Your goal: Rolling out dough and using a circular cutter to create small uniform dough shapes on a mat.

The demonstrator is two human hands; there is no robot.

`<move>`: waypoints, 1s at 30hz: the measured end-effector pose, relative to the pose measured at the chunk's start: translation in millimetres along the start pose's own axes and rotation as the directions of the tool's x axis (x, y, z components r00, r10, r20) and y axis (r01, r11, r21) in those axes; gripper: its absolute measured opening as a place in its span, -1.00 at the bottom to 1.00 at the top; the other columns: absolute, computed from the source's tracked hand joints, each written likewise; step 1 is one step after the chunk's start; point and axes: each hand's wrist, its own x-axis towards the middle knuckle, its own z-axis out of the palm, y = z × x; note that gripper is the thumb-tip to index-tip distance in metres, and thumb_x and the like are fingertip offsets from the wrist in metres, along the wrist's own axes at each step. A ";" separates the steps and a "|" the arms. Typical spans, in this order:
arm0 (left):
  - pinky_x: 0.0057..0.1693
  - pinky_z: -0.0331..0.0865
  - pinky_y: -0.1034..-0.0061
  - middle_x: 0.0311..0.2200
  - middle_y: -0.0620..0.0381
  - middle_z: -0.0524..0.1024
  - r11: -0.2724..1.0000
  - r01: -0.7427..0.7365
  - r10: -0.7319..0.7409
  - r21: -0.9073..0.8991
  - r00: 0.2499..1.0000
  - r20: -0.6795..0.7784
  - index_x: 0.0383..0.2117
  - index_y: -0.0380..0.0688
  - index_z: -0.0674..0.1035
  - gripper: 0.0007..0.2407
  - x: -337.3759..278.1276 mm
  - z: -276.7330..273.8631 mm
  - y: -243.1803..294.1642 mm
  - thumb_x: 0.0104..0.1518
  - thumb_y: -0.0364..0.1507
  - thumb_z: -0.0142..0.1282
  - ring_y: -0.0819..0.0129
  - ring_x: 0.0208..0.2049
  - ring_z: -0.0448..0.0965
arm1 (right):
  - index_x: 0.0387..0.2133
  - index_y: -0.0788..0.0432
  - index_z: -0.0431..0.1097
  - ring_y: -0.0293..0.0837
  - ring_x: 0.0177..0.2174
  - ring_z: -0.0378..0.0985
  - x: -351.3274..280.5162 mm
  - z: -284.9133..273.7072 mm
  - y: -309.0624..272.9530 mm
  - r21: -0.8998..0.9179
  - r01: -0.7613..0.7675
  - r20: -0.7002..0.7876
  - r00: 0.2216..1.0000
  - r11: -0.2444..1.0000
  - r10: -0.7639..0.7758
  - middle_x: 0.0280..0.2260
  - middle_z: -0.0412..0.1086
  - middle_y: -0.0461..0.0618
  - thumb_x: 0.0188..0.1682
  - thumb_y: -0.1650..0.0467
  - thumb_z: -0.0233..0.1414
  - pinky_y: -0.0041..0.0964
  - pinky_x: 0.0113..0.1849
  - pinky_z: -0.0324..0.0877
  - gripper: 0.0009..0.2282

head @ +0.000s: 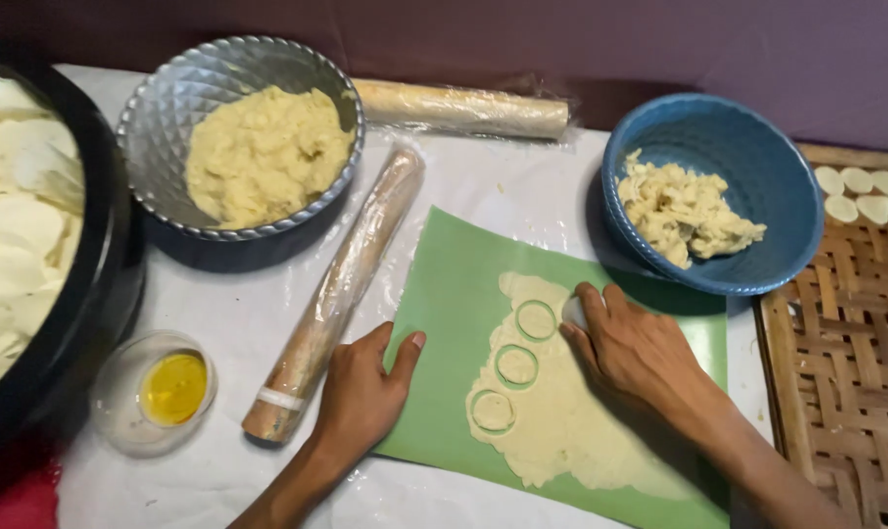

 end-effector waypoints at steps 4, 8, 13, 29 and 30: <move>-0.57 0.21 0.32 -0.85 0.06 0.36 1.000 -0.007 0.007 -0.002 1.000 -0.017 -0.60 -0.22 0.54 -0.75 1.0 0.3 0.1 0.18 -0.33 0.14 0.34 -0.83 0.22 | 0.01 0.26 0.18 0.08 -0.68 0.51 -2.6 3.5 2.7 0.007 0.013 -0.042 0.999 1.000 -0.012 -0.43 0.34 0.15 0.13 0.17 -0.17 -0.07 -0.67 0.45 -0.60; -0.58 0.19 0.39 -0.86 0.13 0.32 1.000 0.016 -0.016 -0.019 1.000 -0.006 -0.59 -0.20 0.56 -0.75 0.0 -1.2 3.5 0.20 -0.32 0.12 0.41 -0.82 0.20 | -0.04 0.23 0.20 0.03 -0.72 0.49 0.6 1.7 5.0 -0.026 0.030 -0.047 0.998 0.999 -0.031 -0.47 0.35 0.12 0.14 0.12 -0.21 -0.14 -0.73 0.40 -0.59; -0.58 0.17 0.36 -0.86 0.12 0.28 1.000 -0.013 0.012 -0.015 0.999 -0.035 -0.64 -0.21 0.51 -0.71 0.8 1.8 -1.0 0.20 -0.31 0.13 0.38 -0.81 0.17 | 0.02 0.28 0.18 0.02 -0.69 0.56 -0.8 -2.0 -1.5 -0.006 -0.016 0.020 1.000 1.000 0.016 -0.44 0.37 0.13 0.15 0.13 -0.23 -0.18 -0.70 0.47 -0.56; -0.57 0.25 0.37 -0.83 0.06 0.40 0.998 0.055 -0.055 -0.012 0.998 0.014 -0.53 -0.21 0.59 -0.77 -2.0 -5.0 9.8 0.20 -0.32 0.11 0.36 -0.82 0.27 | 0.03 0.17 0.17 0.09 -0.40 0.67 -41.7 -17.1 -20.7 0.234 -0.155 0.151 0.981 0.960 0.122 -0.26 0.53 0.13 0.07 0.10 -0.13 -0.03 -0.40 0.57 -0.56; -0.57 0.25 0.37 -0.83 0.06 0.40 0.998 0.058 -0.058 -0.013 0.998 0.011 -0.53 -0.21 0.59 -0.77 -1.7 -4.9 8.7 0.20 -0.32 0.11 0.36 -0.82 0.27 | 0.03 0.17 0.17 0.09 -0.40 0.67 -40.4 -9.8 -19.2 0.234 -0.151 0.151 0.981 0.960 0.118 -0.26 0.53 0.13 0.07 0.10 -0.13 -0.03 -0.40 0.57 -0.56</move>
